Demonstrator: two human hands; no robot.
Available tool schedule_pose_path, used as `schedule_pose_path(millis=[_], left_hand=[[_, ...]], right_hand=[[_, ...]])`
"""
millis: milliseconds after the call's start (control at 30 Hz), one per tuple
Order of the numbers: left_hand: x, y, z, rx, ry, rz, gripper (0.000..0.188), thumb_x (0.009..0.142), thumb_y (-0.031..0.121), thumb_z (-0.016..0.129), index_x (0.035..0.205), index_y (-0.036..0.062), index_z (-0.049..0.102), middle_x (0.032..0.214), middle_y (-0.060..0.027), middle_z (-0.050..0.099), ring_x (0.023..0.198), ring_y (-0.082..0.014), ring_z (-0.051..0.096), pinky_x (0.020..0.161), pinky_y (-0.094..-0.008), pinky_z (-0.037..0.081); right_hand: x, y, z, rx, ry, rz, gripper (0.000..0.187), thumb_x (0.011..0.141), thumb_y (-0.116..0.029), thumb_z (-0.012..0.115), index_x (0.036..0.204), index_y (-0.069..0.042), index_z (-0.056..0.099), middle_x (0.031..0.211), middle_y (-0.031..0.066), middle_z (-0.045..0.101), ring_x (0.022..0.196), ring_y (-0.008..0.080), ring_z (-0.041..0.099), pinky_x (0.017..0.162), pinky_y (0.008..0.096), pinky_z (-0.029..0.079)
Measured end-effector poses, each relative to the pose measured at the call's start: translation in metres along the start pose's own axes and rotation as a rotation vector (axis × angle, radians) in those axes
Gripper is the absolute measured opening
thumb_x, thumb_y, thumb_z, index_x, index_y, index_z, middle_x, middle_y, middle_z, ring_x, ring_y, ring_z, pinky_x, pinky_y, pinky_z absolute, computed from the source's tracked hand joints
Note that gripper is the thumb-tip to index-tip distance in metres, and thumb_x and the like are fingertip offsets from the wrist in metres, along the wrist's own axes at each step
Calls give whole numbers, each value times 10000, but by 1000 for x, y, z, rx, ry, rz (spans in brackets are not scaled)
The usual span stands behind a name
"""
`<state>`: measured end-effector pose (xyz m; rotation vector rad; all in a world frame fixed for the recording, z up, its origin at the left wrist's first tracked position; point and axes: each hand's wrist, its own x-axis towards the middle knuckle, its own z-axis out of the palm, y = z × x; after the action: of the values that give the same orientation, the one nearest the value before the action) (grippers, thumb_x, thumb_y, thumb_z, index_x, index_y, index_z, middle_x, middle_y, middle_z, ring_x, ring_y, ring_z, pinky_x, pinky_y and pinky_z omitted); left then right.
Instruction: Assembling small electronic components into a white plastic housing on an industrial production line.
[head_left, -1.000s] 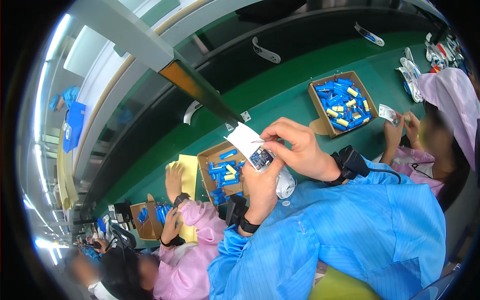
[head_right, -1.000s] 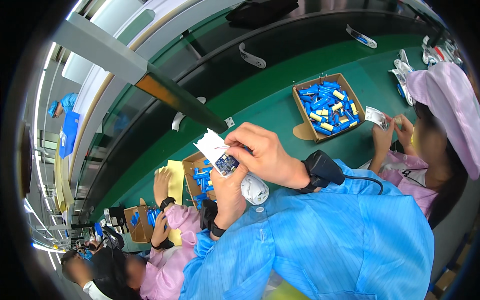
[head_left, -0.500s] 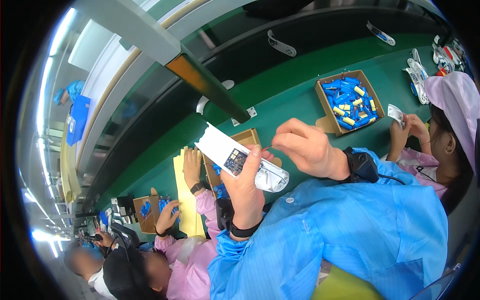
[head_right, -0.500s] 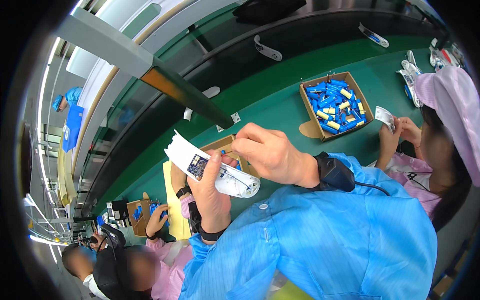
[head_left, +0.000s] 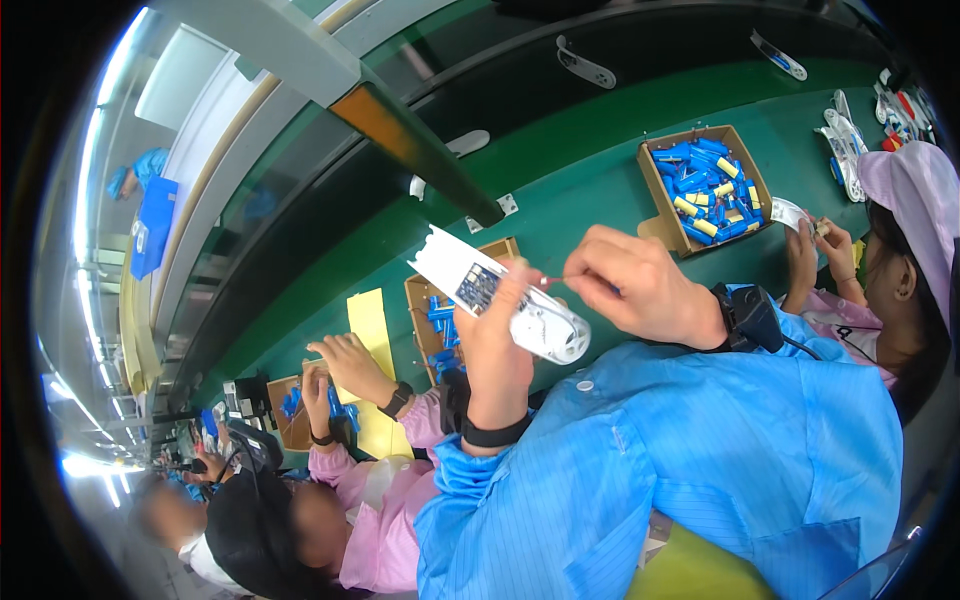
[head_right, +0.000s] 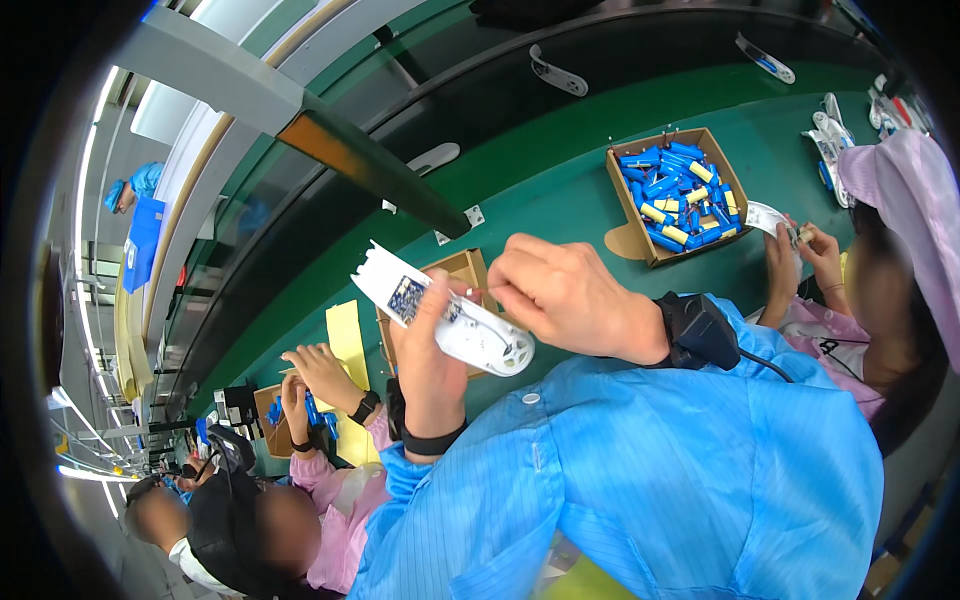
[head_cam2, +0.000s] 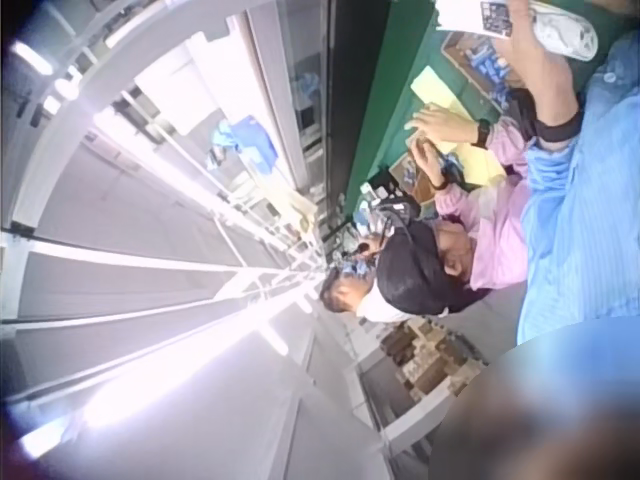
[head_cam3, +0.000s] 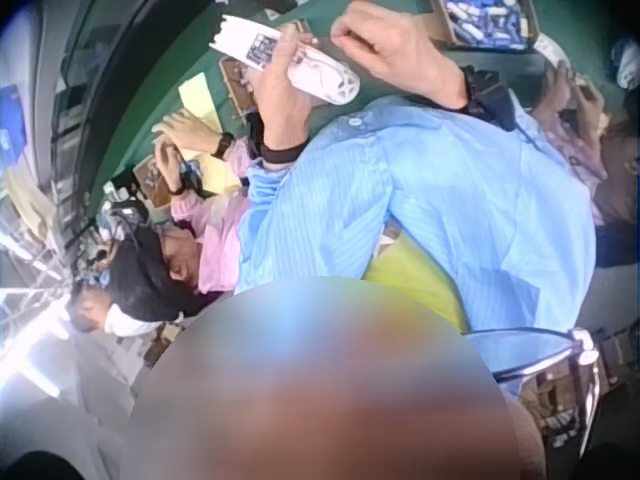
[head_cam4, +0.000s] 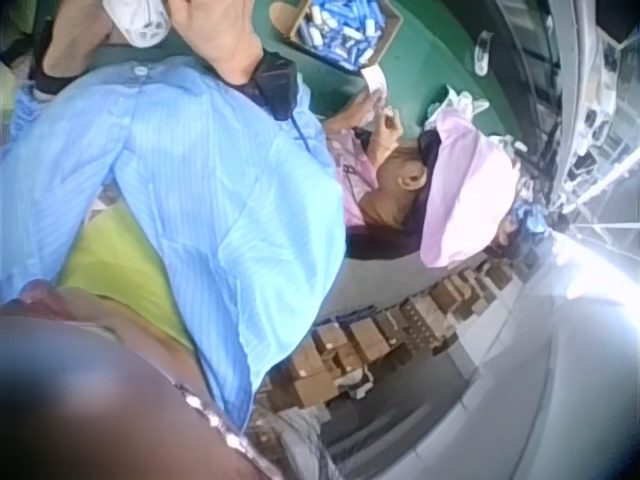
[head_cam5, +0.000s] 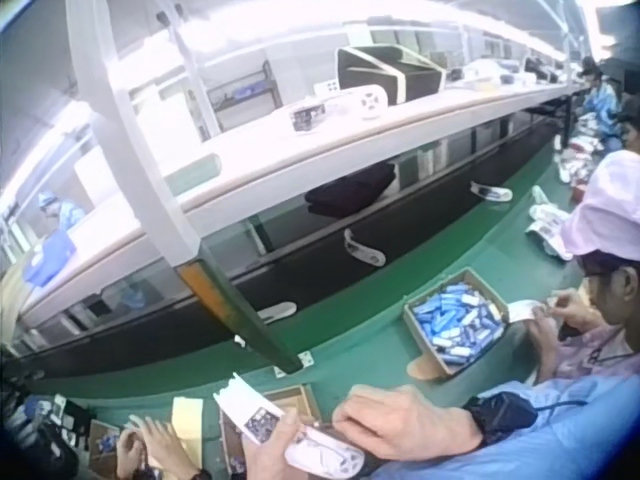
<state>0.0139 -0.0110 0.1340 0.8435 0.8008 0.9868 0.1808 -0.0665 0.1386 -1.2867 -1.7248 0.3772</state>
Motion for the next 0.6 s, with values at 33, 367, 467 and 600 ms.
schedule_pose_path(millis=[33, 367, 467, 600], left_hand=[[7, -6, -6, -156, 18, -62, 290, 896, 253, 598, 1003, -12, 549, 886, -131, 618, 835, -227, 614, 754, -344, 490], [17, -18, 0, -496, -26, -64, 501, 968, 441, 394, 1040, -32, 543, 1016, -197, 607, 1020, -363, 574, 951, -466, 431], [16, -18, 0, -533, 7, -85, 503, 971, 441, 381, 1045, -29, 544, 1038, -208, 607, 1045, -384, 566, 956, -473, 426], [13, -17, -2, -579, 9, -110, 502, 966, 457, 388, 1053, -15, 534, 1027, -204, 610, 1040, -387, 569, 941, -469, 432]], right_hand=[[0, -2, 0, 0, 0, 0, 91, 753, 42, 641, 828, 5, 604, 761, 104, 576, 637, 212, 582, 517, 291, 441], [-3, -15, 39, -167, 268, -92, 103, 714, -14, 655, 784, -27, 581, 764, 72, 537, 653, 218, 596, 539, 319, 487], [-3, -11, 41, -218, 278, -50, 110, 708, -20, 658, 786, -28, 580, 753, 67, 528, 654, 212, 593, 535, 318, 482], [-5, -10, 41, -230, 271, -73, 119, 699, -24, 660, 785, -30, 578, 744, 62, 520, 645, 209, 588, 524, 317, 474]])
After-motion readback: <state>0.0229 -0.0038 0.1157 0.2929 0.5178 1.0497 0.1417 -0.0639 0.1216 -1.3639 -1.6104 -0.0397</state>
